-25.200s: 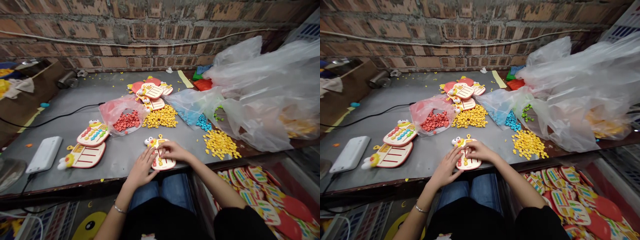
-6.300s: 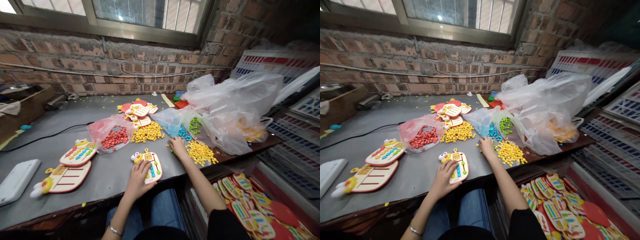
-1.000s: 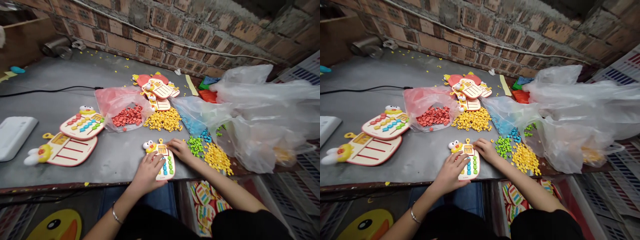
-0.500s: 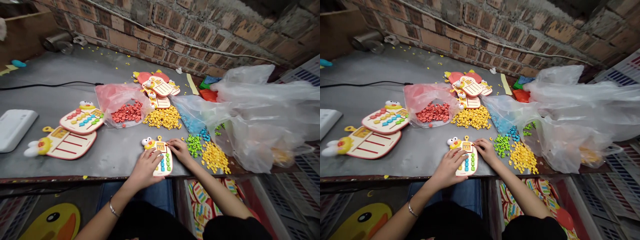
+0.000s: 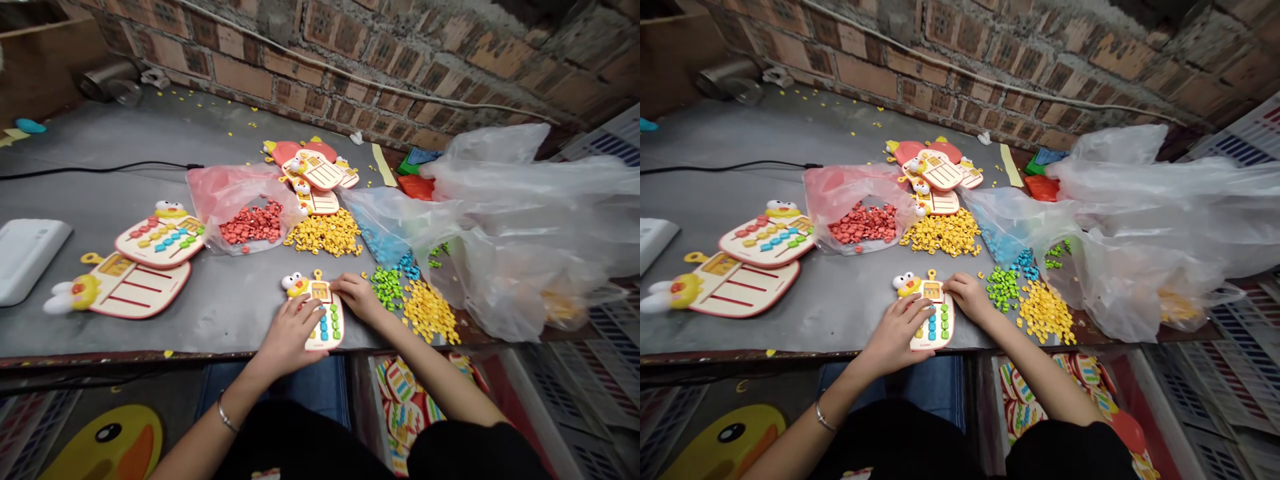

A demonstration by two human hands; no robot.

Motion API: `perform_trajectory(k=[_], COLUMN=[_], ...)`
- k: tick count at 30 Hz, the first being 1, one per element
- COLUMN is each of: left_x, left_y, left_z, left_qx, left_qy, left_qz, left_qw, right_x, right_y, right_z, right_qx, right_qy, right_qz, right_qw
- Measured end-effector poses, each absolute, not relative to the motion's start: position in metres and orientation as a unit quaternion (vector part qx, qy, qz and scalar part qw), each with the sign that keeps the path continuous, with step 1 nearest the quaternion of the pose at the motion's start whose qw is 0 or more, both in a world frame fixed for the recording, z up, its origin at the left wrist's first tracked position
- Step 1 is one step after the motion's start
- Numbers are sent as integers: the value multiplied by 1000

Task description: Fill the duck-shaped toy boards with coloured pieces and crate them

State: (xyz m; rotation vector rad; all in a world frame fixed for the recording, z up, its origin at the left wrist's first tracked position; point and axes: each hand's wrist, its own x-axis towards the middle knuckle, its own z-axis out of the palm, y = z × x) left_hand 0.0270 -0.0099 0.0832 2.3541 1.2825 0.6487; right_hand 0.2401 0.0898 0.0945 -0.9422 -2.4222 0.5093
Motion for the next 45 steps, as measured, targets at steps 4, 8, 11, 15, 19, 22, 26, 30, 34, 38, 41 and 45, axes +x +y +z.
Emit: perform_trajectory(k=[4, 8, 11, 15, 19, 22, 26, 30, 34, 38, 41, 45], left_x=[26, 26, 26, 25, 26, 26, 26, 26, 25, 25, 25, 24], left_y=[-10, -9, -10, -10, -9, -9, -9, -10, -12, -14, -15, -18], left_z=[82, 82, 83, 84, 84, 83, 81, 80, 80, 81, 80, 78], left_qx=[839, 839, 839, 838, 838, 837, 839, 841, 845, 843, 841, 846], left_qy=[453, 449, 446, 445, 448, 452, 452, 453, 447, 451, 452, 442], left_qz=[233, 237, 243, 247, 243, 238, 237, 236, 242, 251, 262, 275], left_qw=[193, 195, 193, 195, 197, 197, 191, 181, 168, 154, 143, 114], right_x=[239, 237, 236, 233, 226, 219, 217, 224, 226, 224, 222, 217], right_y=[104, 128, 143, 154, 164, 171, 170, 155, 134, 115, 100, 80], right_z=[103, 110, 109, 103, 100, 101, 104, 111, 119, 124, 121, 114], right_qx=[-343, -333, -336, -387, -418, -414, -435, -454, -479, -463, -460, -473], right_qy=[-876, -842, -806, -716, -672, -685, -683, -655, -645, -660, -655, -636], right_qz=[276, 401, 476, 580, 610, 597, 584, 603, 595, 592, 595, 573], right_qw=[195, 141, 100, 47, -15, -56, -51, -39, 6, 14, 68, 206])
